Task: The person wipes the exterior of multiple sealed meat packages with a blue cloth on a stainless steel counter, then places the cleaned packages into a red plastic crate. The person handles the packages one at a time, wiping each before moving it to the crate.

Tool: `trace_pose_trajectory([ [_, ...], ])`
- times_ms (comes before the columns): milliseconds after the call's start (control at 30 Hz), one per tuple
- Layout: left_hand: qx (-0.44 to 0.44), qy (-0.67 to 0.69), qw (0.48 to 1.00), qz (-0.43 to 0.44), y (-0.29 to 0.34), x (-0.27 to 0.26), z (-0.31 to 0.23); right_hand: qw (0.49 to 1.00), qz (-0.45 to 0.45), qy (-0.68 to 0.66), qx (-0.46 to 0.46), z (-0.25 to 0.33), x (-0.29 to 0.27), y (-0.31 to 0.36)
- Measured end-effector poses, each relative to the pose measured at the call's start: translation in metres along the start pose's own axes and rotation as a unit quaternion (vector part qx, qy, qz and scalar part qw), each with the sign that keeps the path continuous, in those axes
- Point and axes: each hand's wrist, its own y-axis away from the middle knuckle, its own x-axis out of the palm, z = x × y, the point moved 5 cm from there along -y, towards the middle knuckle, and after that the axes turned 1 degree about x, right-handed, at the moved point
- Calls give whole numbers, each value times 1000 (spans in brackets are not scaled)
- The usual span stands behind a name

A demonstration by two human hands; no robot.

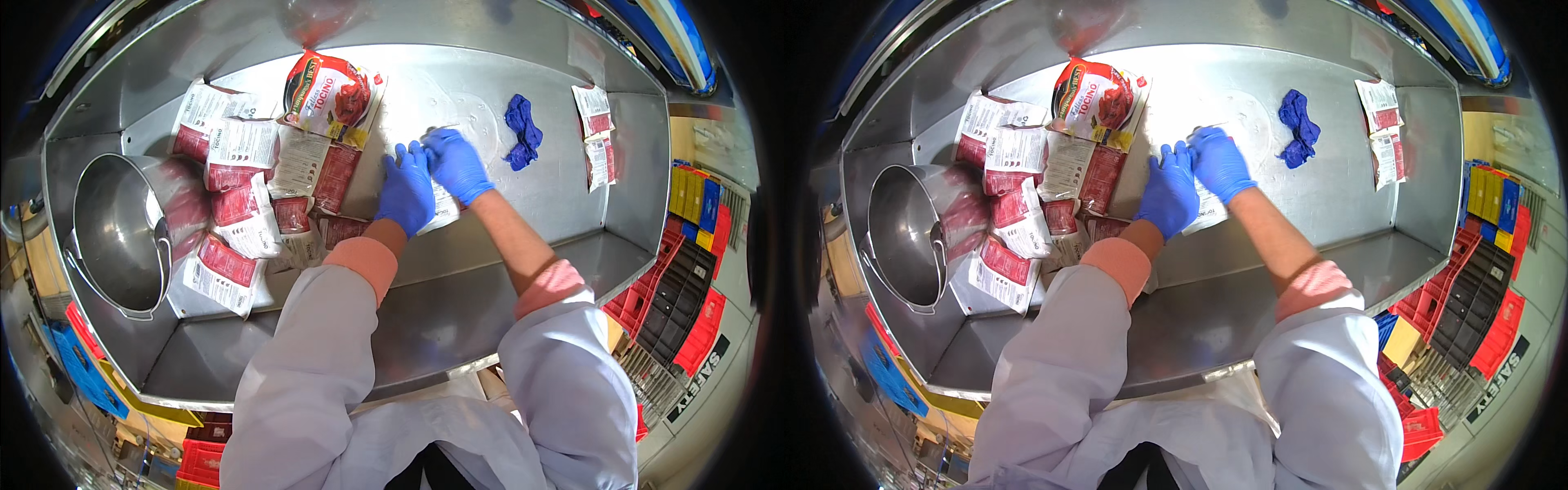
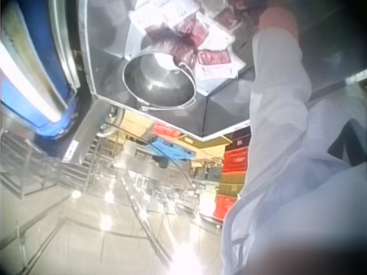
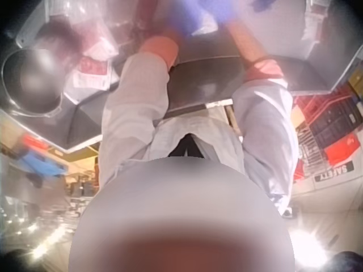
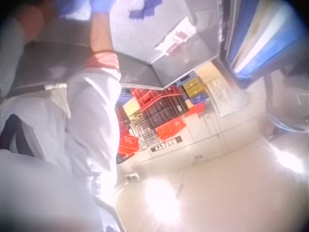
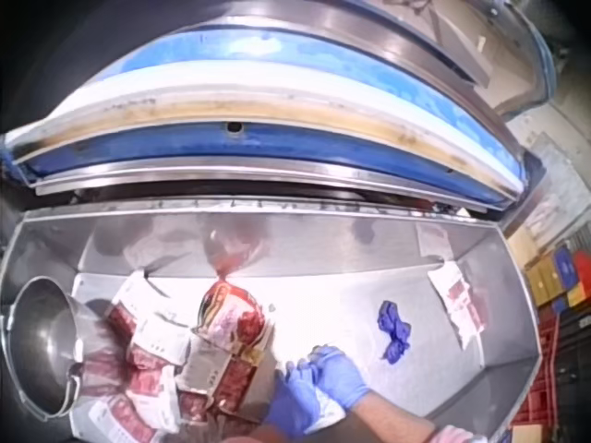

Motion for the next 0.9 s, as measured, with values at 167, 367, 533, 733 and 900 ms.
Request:
trace_pose_trajectory([
  [167,-10,39,999,-12,3,-3,-3,997,-63,15,39,-25,2,-5],
  [367,-9,29,998,-62,3,-5,-4,998,-9,56,2,-26,-10,-18],
  [533,-19,47,995,-82,5,-2,-4,999,-21,25,31,-20,0,-23],
  [733,-25,31,997,-69,4,2,-2,996,-77,32,-37,-4,10,-24],
  [900,-8,43,998,-52,4,-1,-1,993,-23,39,106,-34,-2,-39],
])
